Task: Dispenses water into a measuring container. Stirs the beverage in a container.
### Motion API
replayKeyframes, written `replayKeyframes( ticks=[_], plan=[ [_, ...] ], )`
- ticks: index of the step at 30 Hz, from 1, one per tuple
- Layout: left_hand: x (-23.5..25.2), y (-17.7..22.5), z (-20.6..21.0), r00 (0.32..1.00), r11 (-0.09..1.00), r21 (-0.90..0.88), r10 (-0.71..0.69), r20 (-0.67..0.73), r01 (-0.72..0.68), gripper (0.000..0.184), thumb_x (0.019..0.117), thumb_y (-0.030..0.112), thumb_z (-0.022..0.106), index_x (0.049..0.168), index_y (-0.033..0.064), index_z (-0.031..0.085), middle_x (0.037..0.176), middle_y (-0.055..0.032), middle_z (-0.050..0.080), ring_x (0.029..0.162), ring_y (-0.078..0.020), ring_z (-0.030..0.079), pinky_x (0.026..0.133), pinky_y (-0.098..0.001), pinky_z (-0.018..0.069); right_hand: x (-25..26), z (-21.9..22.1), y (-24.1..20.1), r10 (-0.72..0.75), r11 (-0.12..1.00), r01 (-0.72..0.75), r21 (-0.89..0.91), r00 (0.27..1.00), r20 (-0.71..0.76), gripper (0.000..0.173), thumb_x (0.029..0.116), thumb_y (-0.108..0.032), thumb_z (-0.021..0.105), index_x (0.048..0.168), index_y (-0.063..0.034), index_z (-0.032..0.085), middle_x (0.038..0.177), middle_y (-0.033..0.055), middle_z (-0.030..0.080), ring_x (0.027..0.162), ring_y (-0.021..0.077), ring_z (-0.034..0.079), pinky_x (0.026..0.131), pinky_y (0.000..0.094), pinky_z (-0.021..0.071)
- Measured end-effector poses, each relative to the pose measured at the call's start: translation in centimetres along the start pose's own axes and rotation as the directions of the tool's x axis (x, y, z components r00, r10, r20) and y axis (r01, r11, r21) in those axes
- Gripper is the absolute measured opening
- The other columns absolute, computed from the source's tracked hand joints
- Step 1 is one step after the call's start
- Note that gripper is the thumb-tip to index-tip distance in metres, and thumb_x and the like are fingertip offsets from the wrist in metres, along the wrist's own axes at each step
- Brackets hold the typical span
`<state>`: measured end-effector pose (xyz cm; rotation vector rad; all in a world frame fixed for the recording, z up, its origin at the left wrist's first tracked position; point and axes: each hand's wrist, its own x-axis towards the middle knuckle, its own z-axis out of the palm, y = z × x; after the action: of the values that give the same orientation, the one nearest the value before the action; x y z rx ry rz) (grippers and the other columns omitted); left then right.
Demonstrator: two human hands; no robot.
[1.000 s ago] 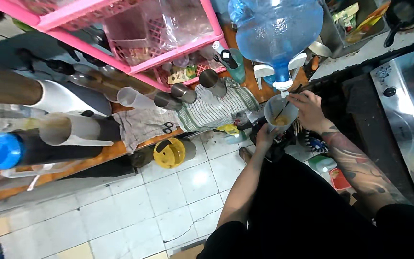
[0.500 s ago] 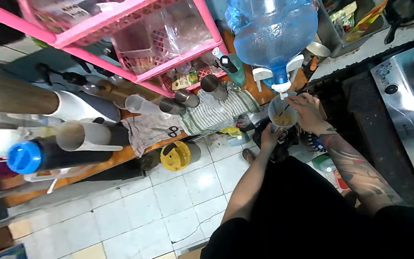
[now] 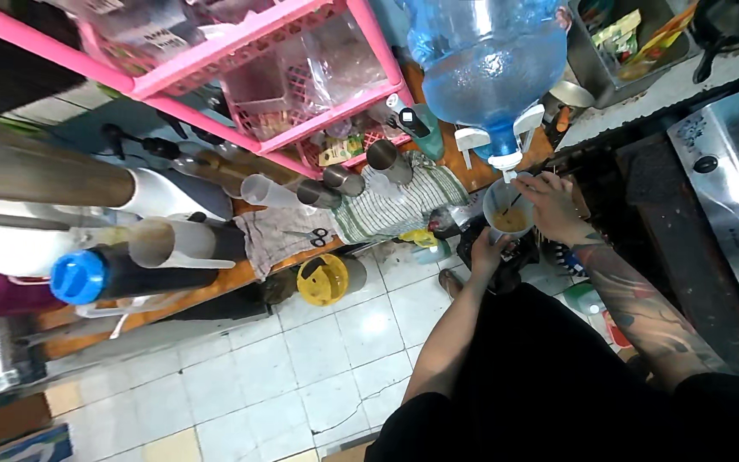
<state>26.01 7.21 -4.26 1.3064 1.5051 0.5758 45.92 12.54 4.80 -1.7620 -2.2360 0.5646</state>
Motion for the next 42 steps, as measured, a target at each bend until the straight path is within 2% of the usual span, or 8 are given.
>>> replayKeyframes(
  ticks=[3, 8, 10, 17, 23, 32, 36, 42],
  plan=[
    [-0.4, 0.0, -0.1, 1.000, 1.000, -0.004, 0.005, 0.000, -0.005, 0.042, 0.0969, 0.036, 0.072, 0.126, 0.0080, 0.063, 0.105, -0.0152, 0.071, 0.093, -0.0274, 0.070, 0.085, -0.0512, 0.0587, -0.1, -0.4, -0.2, -0.028, 1.000, 0.028, 0.004, 1.000, 0.000, 0.068, 0.0937, 0.006, 0.050, 0.152, -0.0293, 0.051, 0.156, -0.0043, 0.049, 0.145, 0.0352, 0.038, 0.110, 0.0673, 0.0300],
    [-0.3, -0.1, 0.1, 1.000, 0.999, -0.027, -0.026, -0.001, 0.026, 0.041, 0.0973, 0.037, 0.071, 0.126, 0.0086, 0.063, 0.103, -0.0121, 0.072, 0.090, -0.0235, 0.071, 0.084, -0.0486, 0.0601, -0.5, 0.1, -0.2, -0.042, 0.999, 0.042, -0.019, 0.998, -0.036, 0.067, 0.0939, 0.005, 0.053, 0.152, -0.0272, 0.051, 0.157, -0.0041, 0.048, 0.145, 0.0369, 0.038, 0.107, 0.0685, 0.0324],
    [-0.2, 0.1, 0.1, 0.999, 0.999, -0.027, -0.044, 0.007, 0.044, 0.043, 0.0972, 0.036, 0.072, 0.128, 0.0086, 0.062, 0.104, -0.0125, 0.072, 0.092, -0.0235, 0.072, 0.086, -0.0489, 0.0601, -1.0, 0.6, 0.3, -0.065, 0.997, 0.063, -0.045, 0.996, -0.052, 0.071, 0.0920, 0.005, 0.053, 0.154, -0.0293, 0.048, 0.159, -0.0073, 0.045, 0.147, 0.0364, 0.035, 0.107, 0.0685, 0.0331],
    [-0.2, 0.6, -0.1, 0.996, 0.988, -0.125, -0.089, 0.034, 0.092, 0.042, 0.0969, 0.034, 0.072, 0.127, 0.0070, 0.062, 0.103, -0.0111, 0.073, 0.086, -0.0191, 0.074, 0.082, -0.0421, 0.0631, -0.6, 0.2, 0.0, -0.043, 0.998, 0.042, -0.043, 0.999, -0.018, 0.070, 0.0919, 0.004, 0.055, 0.154, -0.0289, 0.049, 0.159, -0.0070, 0.045, 0.145, 0.0343, 0.036, 0.107, 0.0672, 0.0316],
    [0.1, 0.4, 0.0, 0.995, 0.982, -0.166, -0.086, 0.049, 0.093, 0.044, 0.0969, 0.032, 0.073, 0.130, 0.0059, 0.061, 0.107, -0.0124, 0.072, 0.087, -0.0173, 0.073, 0.080, -0.0375, 0.0636, -0.3, -0.1, -0.1, -0.006, 1.000, 0.006, 0.002, 1.000, 0.013, 0.068, 0.0951, 0.001, 0.052, 0.155, -0.0313, 0.047, 0.160, -0.0071, 0.044, 0.147, 0.0322, 0.034, 0.111, 0.0667, 0.0274],
    [0.4, -0.2, 0.0, 0.999, 0.996, -0.087, -0.033, 0.030, 0.035, 0.050, 0.0958, 0.036, 0.072, 0.134, 0.0055, 0.062, 0.120, -0.0144, 0.071, 0.110, -0.0227, 0.069, 0.102, -0.0452, 0.0548, -0.2, 0.8, 0.4, -0.053, 0.998, 0.053, -0.022, 0.998, -0.039, 0.065, 0.0958, -0.002, 0.049, 0.154, -0.0311, 0.049, 0.160, -0.0058, 0.044, 0.145, 0.0329, 0.039, 0.108, 0.0674, 0.0307],
    [0.4, -0.1, -0.1, 0.999, 0.998, -0.059, -0.028, 0.027, 0.030, 0.048, 0.0954, 0.038, 0.072, 0.130, 0.0061, 0.064, 0.117, -0.0133, 0.072, 0.109, -0.0227, 0.069, 0.101, -0.0467, 0.0545, -0.2, 0.9, 0.5, -0.064, 0.998, 0.063, -0.029, 0.997, -0.048, 0.064, 0.0959, -0.003, 0.046, 0.154, -0.0317, 0.049, 0.159, -0.0062, 0.045, 0.144, 0.0329, 0.040, 0.108, 0.0680, 0.0301],
    [0.3, -0.1, 0.0, 0.999, 0.996, -0.082, -0.020, 0.042, 0.023, 0.049, 0.0963, 0.038, 0.071, 0.132, 0.0061, 0.063, 0.120, -0.0138, 0.071, 0.112, -0.0231, 0.068, 0.103, -0.0471, 0.0535, -0.3, 1.0, 0.5, -0.064, 0.997, 0.062, -0.040, 0.996, -0.057, 0.063, 0.0951, -0.003, 0.043, 0.151, -0.0300, 0.052, 0.158, -0.0056, 0.047, 0.142, 0.0329, 0.042, 0.106, 0.0665, 0.0314]
  ],
)
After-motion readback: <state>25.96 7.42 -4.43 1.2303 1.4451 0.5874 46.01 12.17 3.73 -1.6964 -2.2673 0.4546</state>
